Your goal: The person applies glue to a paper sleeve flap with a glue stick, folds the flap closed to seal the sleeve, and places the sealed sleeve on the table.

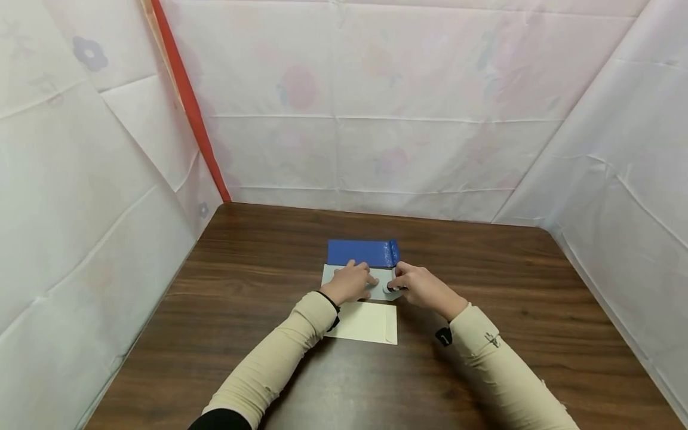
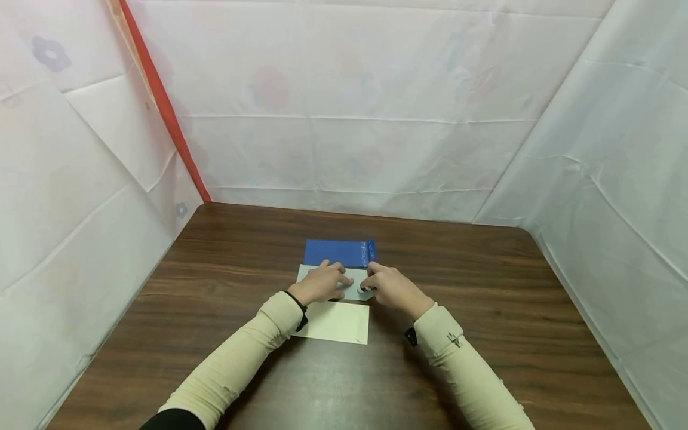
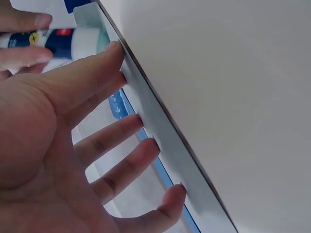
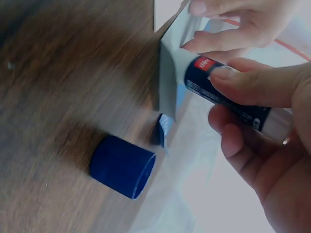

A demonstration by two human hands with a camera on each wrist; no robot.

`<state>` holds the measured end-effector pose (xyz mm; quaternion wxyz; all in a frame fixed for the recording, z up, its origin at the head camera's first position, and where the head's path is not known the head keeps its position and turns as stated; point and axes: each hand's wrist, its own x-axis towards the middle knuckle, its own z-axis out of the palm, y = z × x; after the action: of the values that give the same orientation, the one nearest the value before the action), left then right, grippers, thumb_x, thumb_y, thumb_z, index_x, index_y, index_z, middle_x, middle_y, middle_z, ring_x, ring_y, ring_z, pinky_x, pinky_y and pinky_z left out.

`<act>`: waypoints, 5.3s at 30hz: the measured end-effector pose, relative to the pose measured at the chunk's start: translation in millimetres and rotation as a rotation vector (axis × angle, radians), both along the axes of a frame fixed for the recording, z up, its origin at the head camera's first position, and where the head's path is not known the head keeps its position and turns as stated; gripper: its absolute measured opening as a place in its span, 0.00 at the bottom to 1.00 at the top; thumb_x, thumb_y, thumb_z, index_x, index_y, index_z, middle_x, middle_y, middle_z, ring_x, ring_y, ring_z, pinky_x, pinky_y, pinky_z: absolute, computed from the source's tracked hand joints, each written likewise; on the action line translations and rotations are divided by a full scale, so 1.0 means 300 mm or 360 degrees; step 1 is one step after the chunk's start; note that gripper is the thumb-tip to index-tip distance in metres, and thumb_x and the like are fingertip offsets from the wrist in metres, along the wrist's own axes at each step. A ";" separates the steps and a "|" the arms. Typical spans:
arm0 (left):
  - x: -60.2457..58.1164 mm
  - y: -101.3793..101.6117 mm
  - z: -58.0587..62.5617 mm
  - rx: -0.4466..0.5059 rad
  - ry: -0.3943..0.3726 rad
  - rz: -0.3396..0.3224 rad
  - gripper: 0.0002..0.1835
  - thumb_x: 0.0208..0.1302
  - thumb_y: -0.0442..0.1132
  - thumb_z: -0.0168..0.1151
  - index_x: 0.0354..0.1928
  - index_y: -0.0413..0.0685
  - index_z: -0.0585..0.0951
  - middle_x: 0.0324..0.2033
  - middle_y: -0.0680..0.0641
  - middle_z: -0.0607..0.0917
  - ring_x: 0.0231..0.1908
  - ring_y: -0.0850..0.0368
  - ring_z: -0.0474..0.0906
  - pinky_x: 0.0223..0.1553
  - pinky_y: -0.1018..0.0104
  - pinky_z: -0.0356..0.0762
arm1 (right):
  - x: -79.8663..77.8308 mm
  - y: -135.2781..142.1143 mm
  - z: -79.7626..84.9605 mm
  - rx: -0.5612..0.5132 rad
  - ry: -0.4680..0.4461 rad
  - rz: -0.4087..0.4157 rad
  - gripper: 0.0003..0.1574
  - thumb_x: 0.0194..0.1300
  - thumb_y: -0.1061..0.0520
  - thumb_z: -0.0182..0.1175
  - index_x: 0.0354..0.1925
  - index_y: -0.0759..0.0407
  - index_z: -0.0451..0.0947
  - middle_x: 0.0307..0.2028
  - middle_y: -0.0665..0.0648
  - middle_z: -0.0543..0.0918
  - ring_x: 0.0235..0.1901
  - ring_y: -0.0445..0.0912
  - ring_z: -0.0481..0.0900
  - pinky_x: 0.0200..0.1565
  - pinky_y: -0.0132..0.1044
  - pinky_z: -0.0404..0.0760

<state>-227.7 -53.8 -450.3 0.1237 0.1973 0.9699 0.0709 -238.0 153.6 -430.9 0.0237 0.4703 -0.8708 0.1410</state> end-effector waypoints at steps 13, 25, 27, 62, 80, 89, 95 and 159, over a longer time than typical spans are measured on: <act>-0.007 -0.008 -0.013 0.0041 0.0024 -0.0010 0.20 0.65 0.48 0.64 0.59 0.64 0.81 0.55 0.51 0.76 0.47 0.52 0.65 0.44 0.49 0.75 | -0.011 -0.001 0.034 -0.0104 -0.0019 -0.0206 0.17 0.56 0.73 0.63 0.42 0.61 0.87 0.38 0.57 0.76 0.31 0.45 0.79 0.30 0.30 0.76; 0.001 0.006 -0.018 0.0054 0.0016 -0.0021 0.19 0.65 0.48 0.65 0.58 0.65 0.81 0.56 0.51 0.75 0.48 0.51 0.66 0.45 0.52 0.73 | -0.047 -0.021 -0.005 -0.0042 -0.0050 -0.0296 0.14 0.59 0.69 0.65 0.44 0.62 0.86 0.39 0.58 0.76 0.32 0.43 0.77 0.32 0.33 0.77; -0.001 0.007 -0.018 0.0056 0.0011 -0.0008 0.19 0.65 0.48 0.65 0.58 0.65 0.81 0.56 0.51 0.75 0.49 0.51 0.66 0.46 0.51 0.73 | -0.047 -0.022 -0.007 -0.0025 -0.0043 -0.0280 0.14 0.59 0.69 0.65 0.44 0.61 0.87 0.38 0.57 0.76 0.32 0.43 0.76 0.32 0.32 0.77; 0.005 0.012 -0.012 0.0098 0.0080 -0.0086 0.17 0.64 0.44 0.66 0.56 0.59 0.83 0.54 0.48 0.78 0.50 0.50 0.70 0.43 0.60 0.76 | -0.044 -0.043 -0.008 0.0008 0.0063 -0.0391 0.15 0.59 0.68 0.66 0.47 0.64 0.84 0.39 0.59 0.76 0.32 0.45 0.78 0.33 0.35 0.80; -0.008 0.012 -0.013 0.0100 0.0072 -0.0072 0.17 0.63 0.44 0.66 0.55 0.59 0.84 0.52 0.49 0.77 0.48 0.51 0.69 0.41 0.60 0.75 | 0.069 0.009 -0.006 -0.0038 0.0008 -0.0197 0.13 0.55 0.67 0.70 0.41 0.60 0.86 0.33 0.53 0.75 0.28 0.39 0.75 0.30 0.29 0.76; -0.013 0.016 -0.022 0.0098 0.0085 -0.0078 0.18 0.63 0.44 0.67 0.55 0.59 0.84 0.53 0.49 0.78 0.49 0.51 0.70 0.41 0.58 0.76 | 0.094 0.025 -0.002 -0.0085 -0.0029 -0.0226 0.14 0.53 0.67 0.71 0.41 0.60 0.86 0.33 0.52 0.76 0.28 0.38 0.75 0.30 0.28 0.76; -0.009 0.017 -0.016 0.0110 0.0056 -0.0070 0.18 0.64 0.44 0.66 0.56 0.59 0.83 0.53 0.48 0.77 0.50 0.50 0.69 0.42 0.56 0.76 | 0.100 0.041 0.007 -0.0149 -0.0059 -0.0288 0.14 0.55 0.67 0.70 0.42 0.59 0.86 0.36 0.51 0.78 0.32 0.39 0.78 0.33 0.30 0.79; -0.001 0.066 0.029 0.0144 0.0133 -0.0059 0.20 0.62 0.39 0.65 0.57 0.49 0.80 0.51 0.44 0.79 0.49 0.49 0.73 0.48 0.56 0.77 | 0.040 0.152 0.002 -0.0304 -0.0111 -0.0692 0.15 0.57 0.60 0.70 0.44 0.63 0.85 0.35 0.57 0.81 0.29 0.42 0.73 0.30 0.33 0.73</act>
<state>-228.0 -34.0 -441.5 0.0753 0.2234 0.9662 0.1040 -226.0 199.2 -430.4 0.0677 0.2623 -0.9346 0.2306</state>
